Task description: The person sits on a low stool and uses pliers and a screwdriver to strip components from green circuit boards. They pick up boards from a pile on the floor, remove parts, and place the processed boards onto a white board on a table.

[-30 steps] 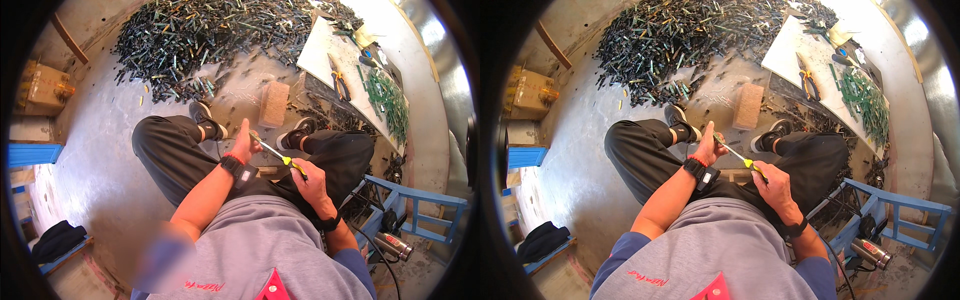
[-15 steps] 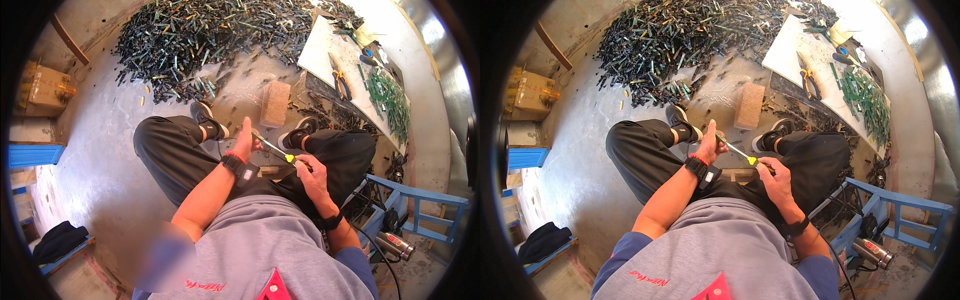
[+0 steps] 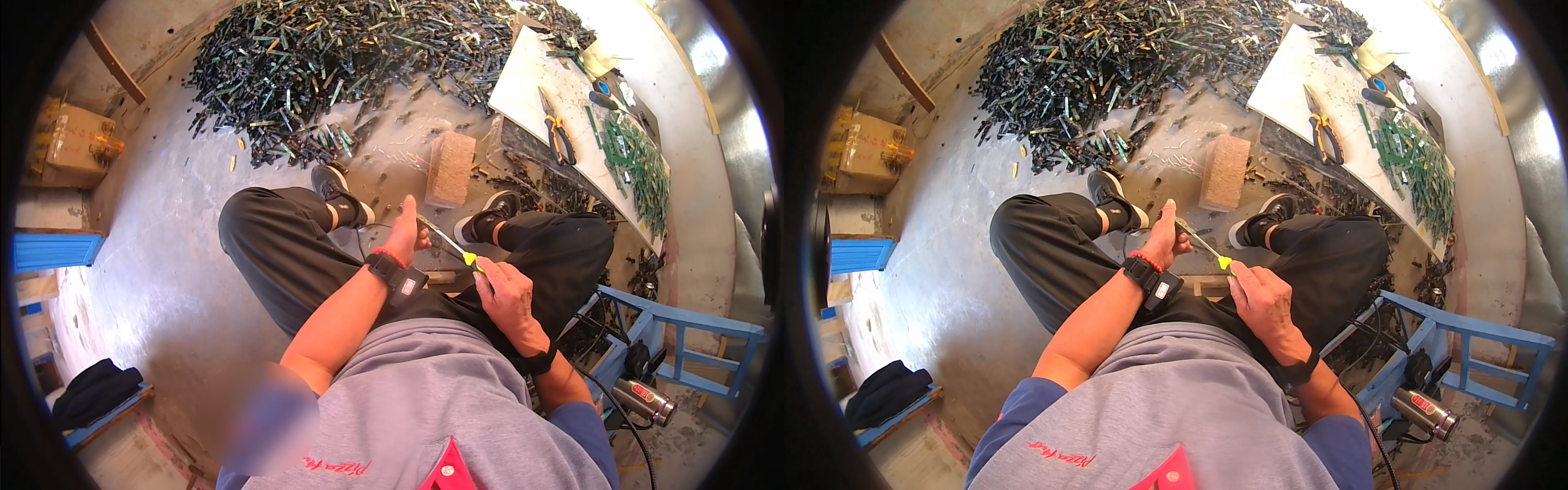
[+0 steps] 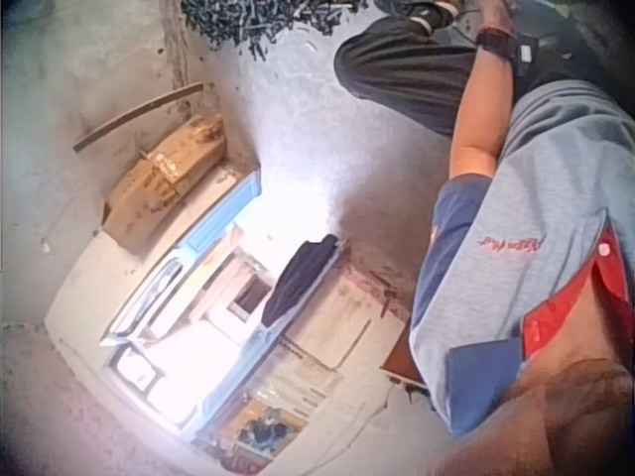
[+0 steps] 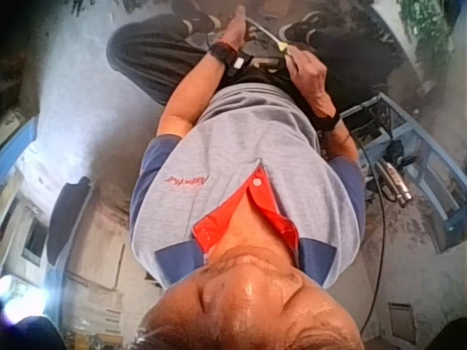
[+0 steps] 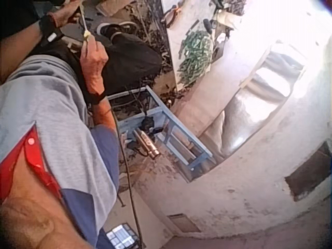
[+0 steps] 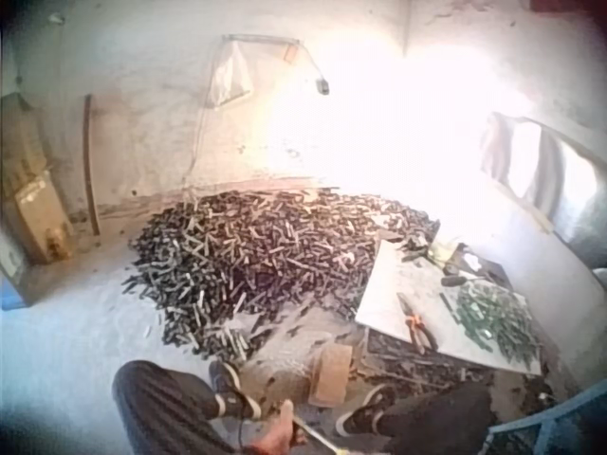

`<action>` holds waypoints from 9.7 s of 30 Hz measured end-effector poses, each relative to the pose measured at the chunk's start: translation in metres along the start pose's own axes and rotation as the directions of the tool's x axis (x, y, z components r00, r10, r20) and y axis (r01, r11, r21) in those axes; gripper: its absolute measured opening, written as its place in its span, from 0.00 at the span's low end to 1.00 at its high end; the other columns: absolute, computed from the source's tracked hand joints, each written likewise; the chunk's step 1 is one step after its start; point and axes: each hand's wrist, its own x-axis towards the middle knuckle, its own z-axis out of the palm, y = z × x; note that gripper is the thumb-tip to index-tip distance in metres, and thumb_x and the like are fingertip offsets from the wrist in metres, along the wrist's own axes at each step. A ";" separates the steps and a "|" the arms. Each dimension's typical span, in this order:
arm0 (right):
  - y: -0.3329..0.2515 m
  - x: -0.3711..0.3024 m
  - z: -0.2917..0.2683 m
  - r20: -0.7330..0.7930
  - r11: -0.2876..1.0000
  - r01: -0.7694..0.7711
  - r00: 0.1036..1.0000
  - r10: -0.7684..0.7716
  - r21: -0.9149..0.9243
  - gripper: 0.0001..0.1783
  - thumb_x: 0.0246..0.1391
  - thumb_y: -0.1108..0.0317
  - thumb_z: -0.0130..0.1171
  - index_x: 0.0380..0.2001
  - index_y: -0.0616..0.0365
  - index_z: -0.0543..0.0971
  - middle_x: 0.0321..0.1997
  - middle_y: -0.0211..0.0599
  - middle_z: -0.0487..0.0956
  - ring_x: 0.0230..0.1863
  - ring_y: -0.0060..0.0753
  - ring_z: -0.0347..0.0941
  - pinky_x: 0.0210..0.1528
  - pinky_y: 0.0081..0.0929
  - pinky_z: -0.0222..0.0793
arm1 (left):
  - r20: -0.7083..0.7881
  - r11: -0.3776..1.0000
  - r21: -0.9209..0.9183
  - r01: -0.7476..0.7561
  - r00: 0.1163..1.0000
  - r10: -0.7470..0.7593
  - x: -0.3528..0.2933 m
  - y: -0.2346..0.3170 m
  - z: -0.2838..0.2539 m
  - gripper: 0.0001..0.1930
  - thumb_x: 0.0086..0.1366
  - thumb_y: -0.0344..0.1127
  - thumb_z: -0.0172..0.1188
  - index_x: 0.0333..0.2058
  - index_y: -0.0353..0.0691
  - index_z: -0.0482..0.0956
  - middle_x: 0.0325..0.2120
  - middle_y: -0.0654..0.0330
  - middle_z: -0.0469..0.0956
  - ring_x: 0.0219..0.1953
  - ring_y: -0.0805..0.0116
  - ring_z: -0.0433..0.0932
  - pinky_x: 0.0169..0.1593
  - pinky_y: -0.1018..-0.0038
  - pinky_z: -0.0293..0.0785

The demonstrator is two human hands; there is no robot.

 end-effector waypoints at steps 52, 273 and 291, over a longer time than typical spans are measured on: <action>0.002 0.006 0.024 0.549 0.311 -0.733 0.667 0.503 0.605 0.14 0.56 0.73 0.52 0.45 0.65 0.72 0.25 0.27 0.72 0.25 0.16 0.65 0.27 0.16 0.62 | -0.186 0.990 0.071 -0.126 0.973 0.137 0.007 -0.002 0.003 0.30 0.64 0.65 0.38 0.18 0.43 0.67 0.11 0.67 0.62 0.12 0.74 0.61 0.15 0.77 0.61; 0.046 0.030 -0.001 0.591 -0.138 -0.582 0.737 0.327 0.802 0.13 0.57 0.71 0.50 0.44 0.63 0.75 0.24 0.34 0.73 0.14 0.11 0.58 0.12 0.09 0.49 | 0.635 0.992 0.084 -0.090 0.773 0.017 -0.071 0.026 0.034 0.22 0.69 0.54 0.36 0.25 0.46 0.69 0.09 0.67 0.59 0.12 0.70 0.59 0.30 0.68 0.65; 0.097 0.059 -0.043 0.215 0.145 -0.404 0.719 0.661 0.903 0.13 0.57 0.72 0.51 0.45 0.64 0.75 0.23 0.29 0.74 0.15 0.12 0.60 0.15 0.12 0.54 | 0.728 0.955 0.297 0.002 0.646 -0.228 -0.002 0.073 0.165 0.21 0.68 0.56 0.37 0.32 0.46 0.70 0.14 0.66 0.62 0.16 0.71 0.58 0.26 0.73 0.58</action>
